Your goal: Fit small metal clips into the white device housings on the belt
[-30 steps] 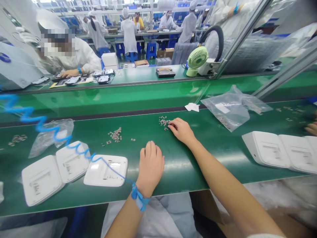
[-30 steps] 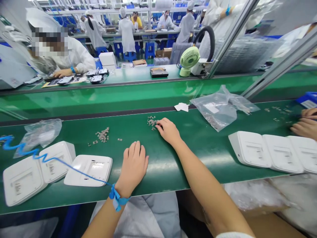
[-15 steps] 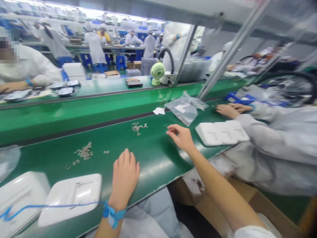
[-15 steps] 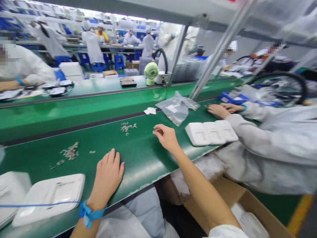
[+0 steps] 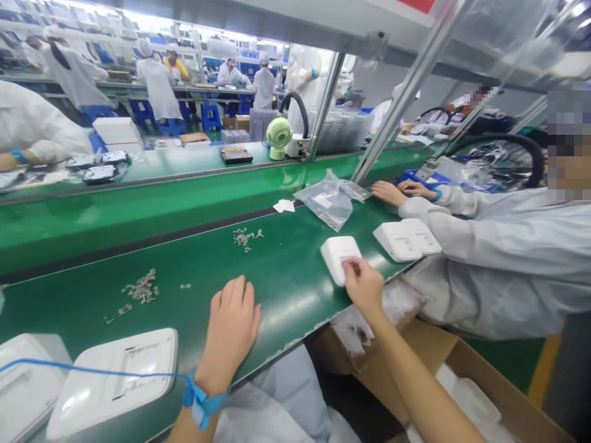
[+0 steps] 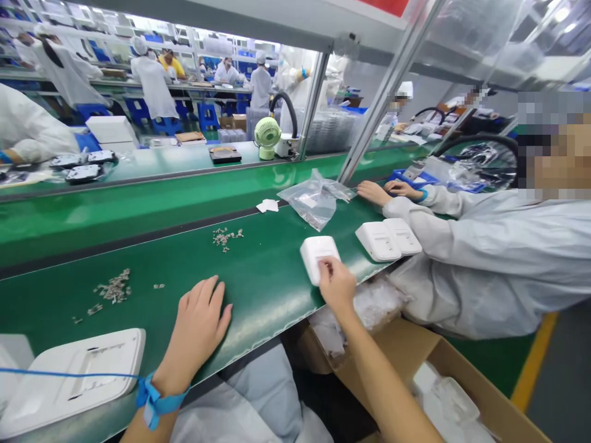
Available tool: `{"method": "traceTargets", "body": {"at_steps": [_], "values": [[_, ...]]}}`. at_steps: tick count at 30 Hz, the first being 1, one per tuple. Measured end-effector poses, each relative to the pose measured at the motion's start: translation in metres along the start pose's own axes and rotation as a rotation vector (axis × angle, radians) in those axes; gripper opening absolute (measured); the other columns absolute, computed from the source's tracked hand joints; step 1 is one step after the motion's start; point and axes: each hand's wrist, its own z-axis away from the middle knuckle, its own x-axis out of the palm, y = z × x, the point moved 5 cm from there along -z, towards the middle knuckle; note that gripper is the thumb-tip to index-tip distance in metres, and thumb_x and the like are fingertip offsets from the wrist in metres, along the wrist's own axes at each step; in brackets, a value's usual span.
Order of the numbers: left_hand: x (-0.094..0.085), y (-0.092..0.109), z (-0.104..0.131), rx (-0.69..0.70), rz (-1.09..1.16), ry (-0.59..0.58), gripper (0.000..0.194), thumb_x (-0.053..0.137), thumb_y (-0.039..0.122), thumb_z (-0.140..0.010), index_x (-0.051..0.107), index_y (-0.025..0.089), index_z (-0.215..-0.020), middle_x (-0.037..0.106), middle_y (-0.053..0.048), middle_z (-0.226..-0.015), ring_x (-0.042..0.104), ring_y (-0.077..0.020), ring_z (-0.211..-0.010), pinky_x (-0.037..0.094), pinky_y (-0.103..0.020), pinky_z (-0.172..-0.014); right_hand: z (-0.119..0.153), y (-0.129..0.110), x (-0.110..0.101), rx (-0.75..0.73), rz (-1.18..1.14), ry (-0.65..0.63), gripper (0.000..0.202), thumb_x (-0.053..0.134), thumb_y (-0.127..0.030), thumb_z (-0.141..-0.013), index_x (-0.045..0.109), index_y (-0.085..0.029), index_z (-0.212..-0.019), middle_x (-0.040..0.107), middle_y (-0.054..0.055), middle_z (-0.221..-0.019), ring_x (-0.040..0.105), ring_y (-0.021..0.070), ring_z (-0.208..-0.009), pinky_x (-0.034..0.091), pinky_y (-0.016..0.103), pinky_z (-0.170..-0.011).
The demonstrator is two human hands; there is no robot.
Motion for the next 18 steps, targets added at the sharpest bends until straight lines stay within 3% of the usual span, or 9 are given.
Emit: {"method": "traceTargets", "body": {"at_steps": [4,7,12,18], "values": [[-0.021,0.020,0.001,0.148,0.118,0.086,0.042,0.047,0.035,-0.100,0.059,0.013,-0.134,0.054,-0.014,-0.148,0.047,-0.0291,-0.136,0.037,-0.045,-0.104,0.054,-0.080,0.004,-0.321,-0.342,-0.309,0.015,0.056,-0.029,-0.093,0.069,-0.023,-0.091,0.073,0.007,-0.096,0.068,0.0204,-0.084,0.056,0.033,-0.075],[-0.027,0.024,0.009,0.187,0.167,0.042,0.039,0.047,0.042,-0.101,0.064,0.017,-0.125,0.058,-0.010,-0.145,0.047,-0.0281,-0.137,0.034,-0.045,-0.101,0.070,-0.120,-0.004,-0.422,-0.523,-0.383,0.013,0.058,-0.019,-0.093,0.070,-0.024,-0.090,0.068,0.006,-0.094,0.067,0.0177,-0.080,0.056,0.030,-0.070],[-0.035,0.016,0.028,0.176,0.166,-0.030,0.038,0.046,0.041,-0.102,0.064,0.015,-0.122,0.067,-0.009,-0.132,0.052,-0.0250,-0.132,0.033,-0.045,-0.095,0.073,-0.146,0.002,-0.536,-0.514,-0.411,0.016,0.057,-0.013,-0.094,0.070,-0.022,-0.094,0.069,0.005,-0.091,0.068,0.0160,-0.081,0.057,0.029,-0.070],[-0.042,0.026,0.039,0.144,0.101,-0.031,0.043,0.041,0.045,-0.103,0.063,0.013,-0.121,0.065,-0.014,-0.132,0.053,-0.0262,-0.130,0.033,-0.049,-0.094,0.079,-0.150,0.021,-0.699,-0.376,-0.405,0.018,0.055,-0.009,-0.093,0.068,-0.021,-0.097,0.071,0.006,-0.092,0.067,0.0189,-0.083,0.058,0.033,-0.073]]}}
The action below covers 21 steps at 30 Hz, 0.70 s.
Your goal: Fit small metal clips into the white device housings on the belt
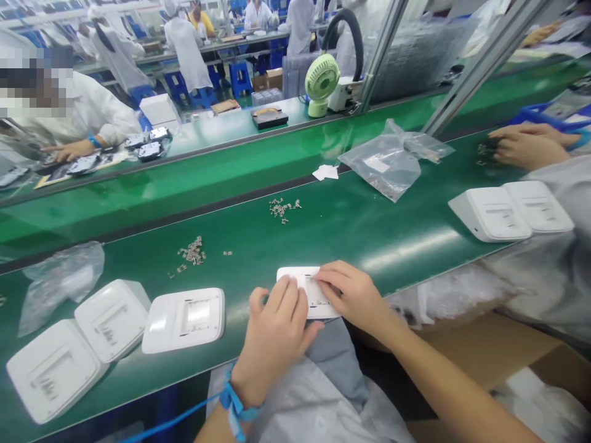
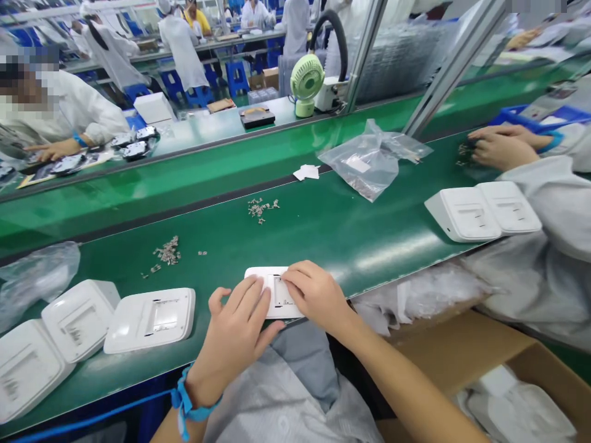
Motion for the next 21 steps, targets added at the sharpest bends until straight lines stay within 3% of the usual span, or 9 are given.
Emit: {"method": "traceTargets", "body": {"at_steps": [13,21], "values": [[0.011,0.012,-0.011,-0.092,-0.017,-0.074,0.057,0.035,0.055,-0.102,0.057,0.015,-0.135,0.066,-0.013,-0.124,0.050,-0.0298,-0.125,0.032,-0.053,-0.093,0.003,-0.004,0.003,0.015,0.038,0.088,0.019,0.056,-0.007,-0.092,0.070,-0.021,-0.094,0.069,0.006,-0.088,0.065,0.0164,-0.079,0.057,0.029,-0.068],[0.014,0.015,-0.016,-0.116,-0.041,-0.069,0.056,0.039,0.058,-0.100,0.062,0.016,-0.128,0.065,-0.013,-0.118,0.050,-0.0309,-0.122,0.033,-0.052,-0.093,0.010,-0.003,0.000,0.187,-0.095,0.160,0.017,0.065,-0.014,-0.091,0.065,-0.025,-0.103,0.073,0.001,-0.085,0.068,0.0157,-0.074,0.057,0.030,-0.068]]}}
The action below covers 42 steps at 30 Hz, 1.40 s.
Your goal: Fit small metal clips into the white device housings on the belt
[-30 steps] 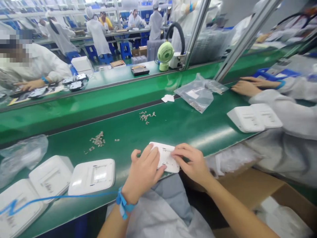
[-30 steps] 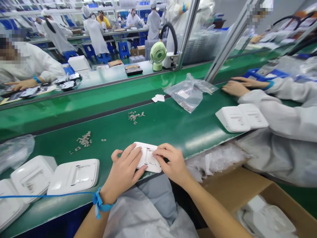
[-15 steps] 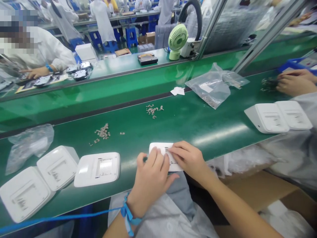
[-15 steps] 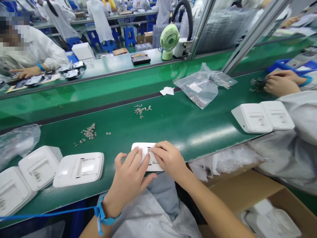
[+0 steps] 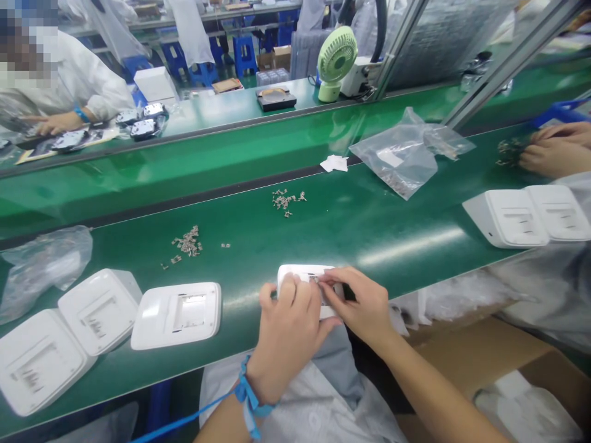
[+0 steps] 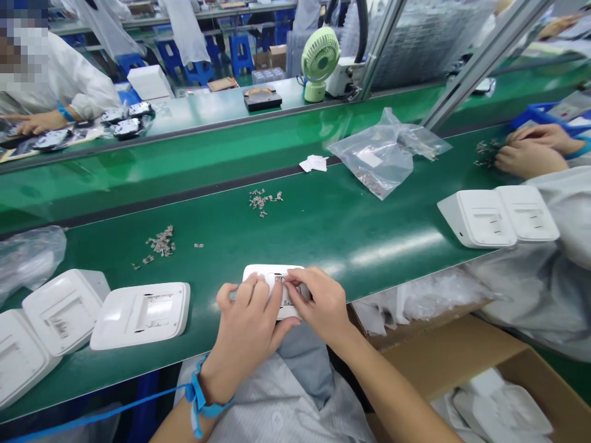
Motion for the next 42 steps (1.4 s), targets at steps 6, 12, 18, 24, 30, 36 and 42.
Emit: {"method": "traceTargets", "body": {"at_steps": [6,12,18,24,30,36,42], "values": [[-0.001,0.000,0.000,0.000,0.009,-0.023,0.057,0.038,0.058,-0.100,0.061,0.015,-0.129,0.065,-0.013,-0.116,0.050,-0.0308,-0.122,0.033,-0.052,-0.092,0.001,-0.002,0.002,-0.052,-0.015,-0.064,0.021,0.060,-0.010,-0.093,0.068,-0.027,-0.103,0.075,0.001,-0.086,0.070,0.0162,-0.078,0.057,0.032,-0.073],[0.000,0.001,0.002,0.006,0.012,-0.018,0.059,0.042,0.060,-0.098,0.061,0.014,-0.131,0.065,-0.014,-0.119,0.050,-0.0322,-0.124,0.035,-0.051,-0.093,0.003,-0.005,0.001,-0.203,0.070,-0.124,0.028,0.055,-0.007,-0.093,0.068,-0.025,-0.110,0.077,0.003,-0.089,0.072,0.0192,-0.083,0.056,0.035,-0.074],[-0.003,-0.002,0.005,-0.002,0.034,0.008,0.054,0.038,0.056,-0.101,0.060,0.017,-0.132,0.066,-0.013,-0.126,0.051,-0.0307,-0.128,0.032,-0.052,-0.095,-0.003,0.003,0.002,-0.051,0.101,-0.019,0.028,0.058,-0.012,-0.091,0.065,-0.025,-0.115,0.074,0.008,-0.109,0.072,0.0188,-0.085,0.060,0.033,-0.072],[-0.015,-0.015,0.037,-0.068,0.180,0.121,0.046,0.050,0.046,-0.099,0.057,0.015,-0.132,0.062,-0.016,-0.135,0.049,-0.0309,-0.133,0.035,-0.048,-0.100,-0.014,-0.003,0.010,-0.080,0.208,-0.115,0.025,0.054,-0.009,-0.087,0.065,-0.024,-0.105,0.075,0.005,-0.100,0.068,0.0187,-0.073,0.057,0.033,-0.070],[-0.025,-0.047,0.098,-0.612,-0.196,0.167,0.066,0.064,0.042,-0.090,0.045,0.006,-0.143,0.059,-0.027,-0.136,0.051,-0.0422,-0.127,0.036,-0.055,-0.096,-0.002,-0.010,0.014,-0.012,0.343,-0.046,0.020,0.056,-0.015,-0.088,0.065,-0.025,-0.103,0.068,0.002,-0.077,0.061,0.0194,-0.066,0.046,0.033,-0.063],[-0.024,-0.057,0.115,-0.569,-0.145,0.167,0.059,0.060,0.044,-0.093,0.050,0.008,-0.138,0.067,-0.021,-0.129,0.056,-0.0409,-0.125,0.036,-0.053,-0.096,-0.002,-0.019,0.023,0.006,0.488,-0.003,0.014,0.060,-0.029,-0.091,0.069,-0.022,-0.099,0.067,0.004,-0.074,0.060,0.0234,-0.075,0.041,0.032,-0.060],[-0.037,-0.084,0.143,-0.289,0.161,0.329,0.034,0.063,0.015,-0.088,0.059,0.013,-0.122,0.072,-0.014,-0.107,0.064,-0.0287,-0.112,0.045,-0.046,-0.096,-0.009,-0.036,0.040,-0.048,0.313,-0.043,0.016,0.060,-0.027,-0.092,0.065,-0.016,-0.102,0.066,0.004,-0.086,0.059,0.0170,-0.072,0.046,0.029,-0.064]]}}
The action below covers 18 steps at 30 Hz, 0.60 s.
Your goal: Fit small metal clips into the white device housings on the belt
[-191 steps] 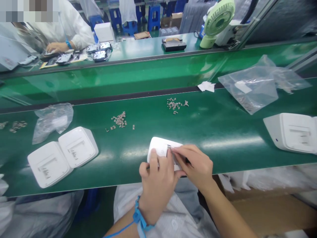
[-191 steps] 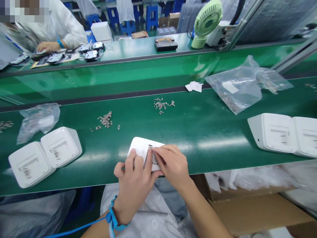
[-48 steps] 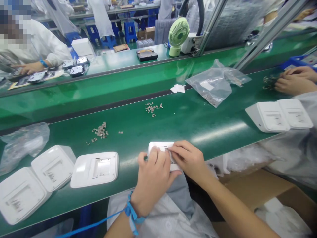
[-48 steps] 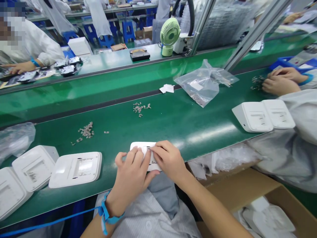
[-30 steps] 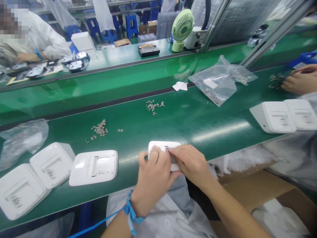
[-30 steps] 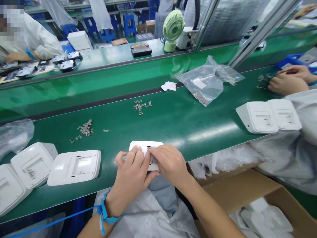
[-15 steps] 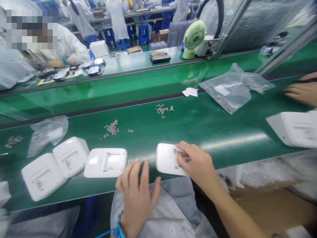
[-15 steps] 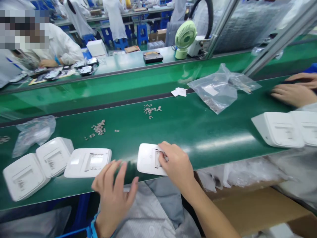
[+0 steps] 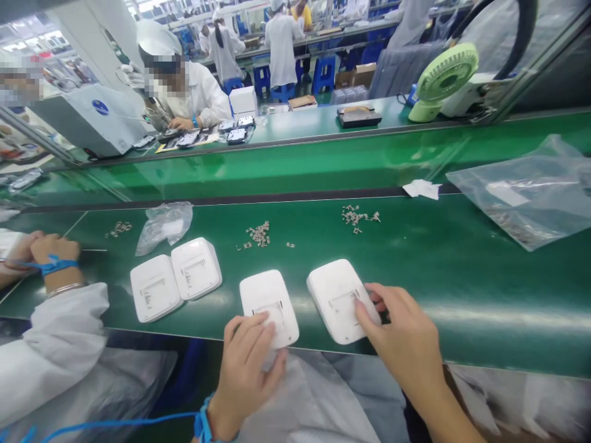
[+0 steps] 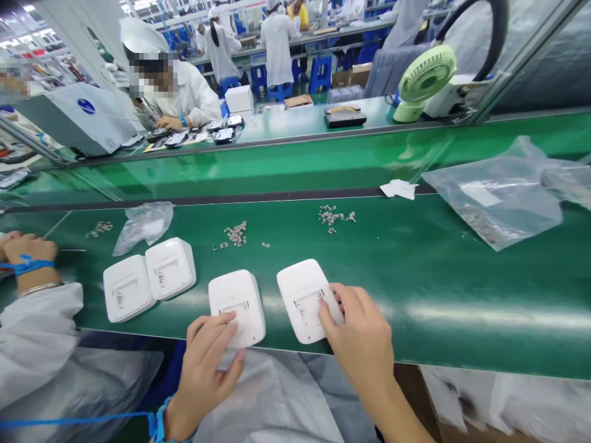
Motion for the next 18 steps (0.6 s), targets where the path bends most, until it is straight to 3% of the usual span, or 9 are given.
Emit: {"method": "traceTargets", "body": {"at_steps": [4,8,12,14,16,18], "values": [[-0.009,-0.018,0.000,-0.002,-0.043,0.046,0.042,0.065,0.011,-0.085,0.056,0.012,-0.127,0.069,-0.015,-0.110,0.064,-0.0259,-0.104,0.048,-0.044,-0.095,0.007,-0.019,0.021,0.027,-0.270,-0.158,0.019,0.058,-0.019,-0.089,0.061,-0.016,-0.108,0.059,0.003,-0.088,0.053,0.0122,-0.062,0.047,0.027,-0.060],[0.000,-0.021,-0.005,-0.067,-0.199,0.018,0.041,0.065,0.029,-0.089,0.057,0.012,-0.126,0.068,-0.018,-0.115,0.063,-0.0312,-0.109,0.043,-0.048,-0.098,0.012,-0.044,0.037,0.038,-0.434,-0.297,0.031,0.057,-0.011,-0.084,0.059,-0.017,-0.114,0.059,0.006,-0.094,0.056,0.0151,-0.069,0.050,0.030,-0.063],[0.010,-0.027,-0.007,-0.238,-0.403,0.102,0.057,0.063,0.052,-0.087,0.056,0.011,-0.126,0.066,-0.022,-0.118,0.062,-0.0386,-0.110,0.041,-0.051,-0.094,-0.004,-0.055,0.048,-0.074,-0.733,-0.606,0.030,0.064,-0.014,-0.084,0.062,-0.020,-0.114,0.062,0.006,-0.104,0.061,0.0133,-0.076,0.052,0.026,-0.066],[0.014,-0.030,-0.008,-0.322,-0.450,0.121,0.059,0.061,0.055,-0.088,0.055,0.011,-0.127,0.065,-0.023,-0.120,0.062,-0.0389,-0.111,0.041,-0.050,-0.091,-0.028,-0.036,0.048,-0.110,-0.713,-0.615,0.017,0.063,-0.017,-0.088,0.067,-0.021,-0.104,0.065,0.005,-0.103,0.062,0.0129,-0.078,0.052,0.025,-0.069],[0.016,-0.033,-0.009,-0.377,-0.447,0.132,0.057,0.059,0.054,-0.088,0.054,0.013,-0.128,0.066,-0.022,-0.120,0.062,-0.0373,-0.112,0.040,-0.048,-0.091,-0.063,0.001,0.046,-0.088,-0.485,-0.453,0.010,0.060,-0.017,-0.091,0.069,-0.020,-0.094,0.067,0.005,-0.095,0.062,0.0163,-0.083,0.050,0.029,-0.075],[0.018,-0.035,-0.010,-0.423,-0.441,0.137,0.056,0.059,0.052,-0.088,0.054,0.015,-0.129,0.066,-0.020,-0.120,0.061,-0.0361,-0.112,0.039,-0.047,-0.092,-0.098,0.048,0.048,0.024,-0.225,-0.322,0.010,0.060,-0.015,-0.089,0.069,-0.019,-0.087,0.066,0.005,-0.087,0.062,0.0171,-0.079,0.050,0.031,-0.077]]}}
